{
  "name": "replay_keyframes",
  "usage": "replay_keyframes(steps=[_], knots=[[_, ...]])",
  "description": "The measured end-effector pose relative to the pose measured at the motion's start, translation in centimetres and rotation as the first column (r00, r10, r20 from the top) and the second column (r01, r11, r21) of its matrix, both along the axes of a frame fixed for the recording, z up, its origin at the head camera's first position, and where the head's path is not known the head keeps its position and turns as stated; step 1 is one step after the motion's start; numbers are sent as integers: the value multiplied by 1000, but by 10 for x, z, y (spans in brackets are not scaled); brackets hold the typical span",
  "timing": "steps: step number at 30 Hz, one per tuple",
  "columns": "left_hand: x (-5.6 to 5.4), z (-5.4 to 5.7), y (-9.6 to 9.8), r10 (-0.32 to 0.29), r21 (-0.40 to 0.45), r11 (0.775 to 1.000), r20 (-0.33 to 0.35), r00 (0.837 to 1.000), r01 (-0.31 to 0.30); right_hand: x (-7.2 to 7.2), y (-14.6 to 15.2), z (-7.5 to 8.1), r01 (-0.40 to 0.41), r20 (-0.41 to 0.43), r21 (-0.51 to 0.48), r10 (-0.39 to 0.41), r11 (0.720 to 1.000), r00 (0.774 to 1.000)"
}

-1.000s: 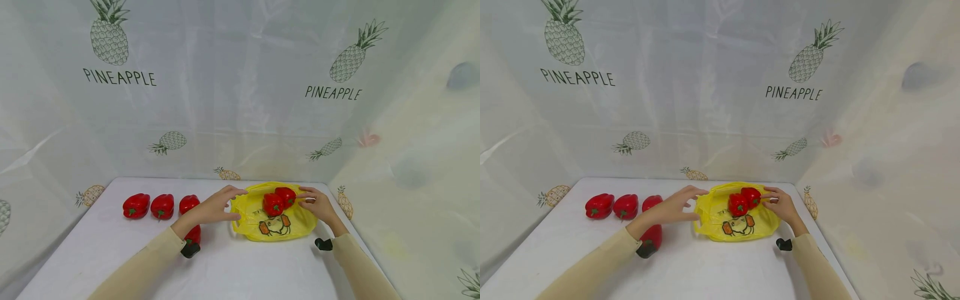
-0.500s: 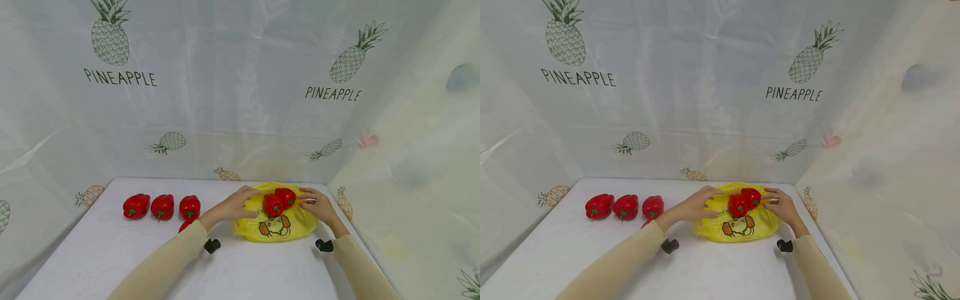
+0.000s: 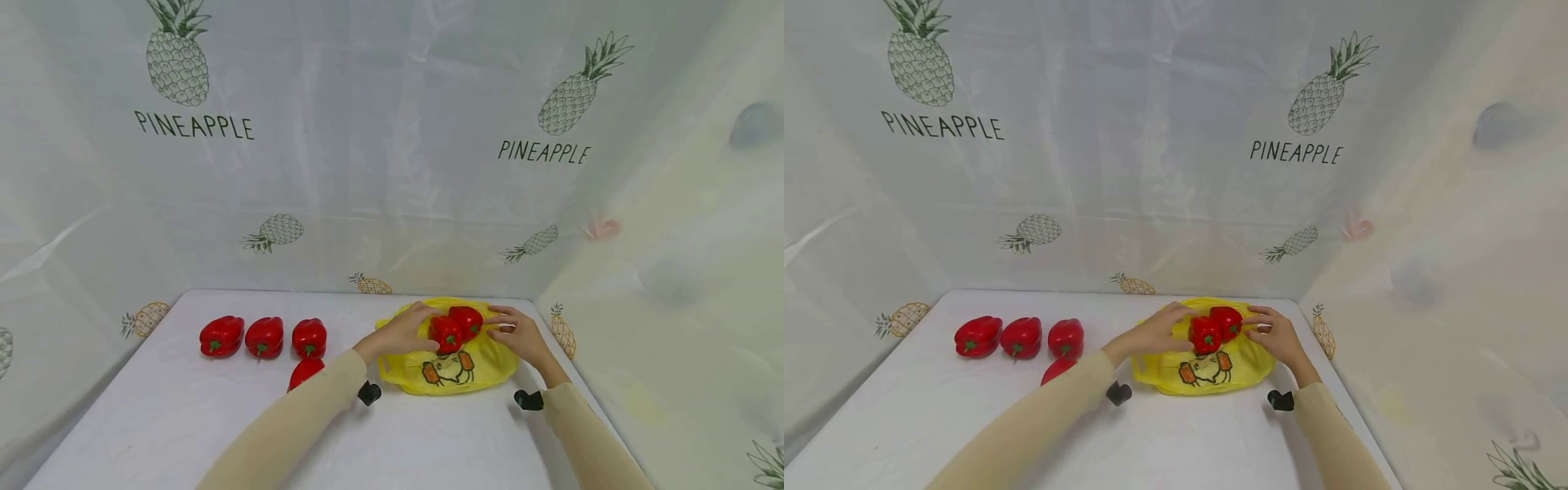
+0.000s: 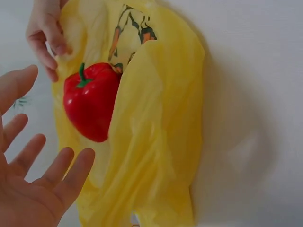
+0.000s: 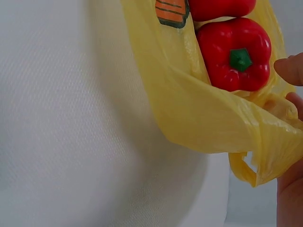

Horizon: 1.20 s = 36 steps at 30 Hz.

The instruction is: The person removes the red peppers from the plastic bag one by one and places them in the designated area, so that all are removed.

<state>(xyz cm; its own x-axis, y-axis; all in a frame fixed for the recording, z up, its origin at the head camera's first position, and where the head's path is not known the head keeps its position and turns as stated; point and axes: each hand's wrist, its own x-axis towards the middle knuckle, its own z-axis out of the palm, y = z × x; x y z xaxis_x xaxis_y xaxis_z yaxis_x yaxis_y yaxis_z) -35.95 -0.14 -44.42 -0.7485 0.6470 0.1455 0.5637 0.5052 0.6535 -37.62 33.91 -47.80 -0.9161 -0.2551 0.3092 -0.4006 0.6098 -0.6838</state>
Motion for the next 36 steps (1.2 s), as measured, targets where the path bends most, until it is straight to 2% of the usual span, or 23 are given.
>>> replay_keyframes(steps=[5,10,17,21,36], knots=[[-7,-7,15,7,-25,1000,6,1000,-7,1,1,2,3,2,-10,-3,1000,1000],[-12,-12,25,55,-27,998,32,998,-54,-2,1,1,4,5,-11,-4,1000,1000],[-19,-19,34,95,-48,994,28,995,-94,-2,0,1,10,13,-17,-10,1000,1000],[-20,-23,38,93,-62,994,20,995,-91,-1,-1,1,12,14,-18,-11,1000,1000],[-21,-35,47,109,-23,994,38,993,-108,-2,1,-2,14,19,-18,-14,1000,1000]])
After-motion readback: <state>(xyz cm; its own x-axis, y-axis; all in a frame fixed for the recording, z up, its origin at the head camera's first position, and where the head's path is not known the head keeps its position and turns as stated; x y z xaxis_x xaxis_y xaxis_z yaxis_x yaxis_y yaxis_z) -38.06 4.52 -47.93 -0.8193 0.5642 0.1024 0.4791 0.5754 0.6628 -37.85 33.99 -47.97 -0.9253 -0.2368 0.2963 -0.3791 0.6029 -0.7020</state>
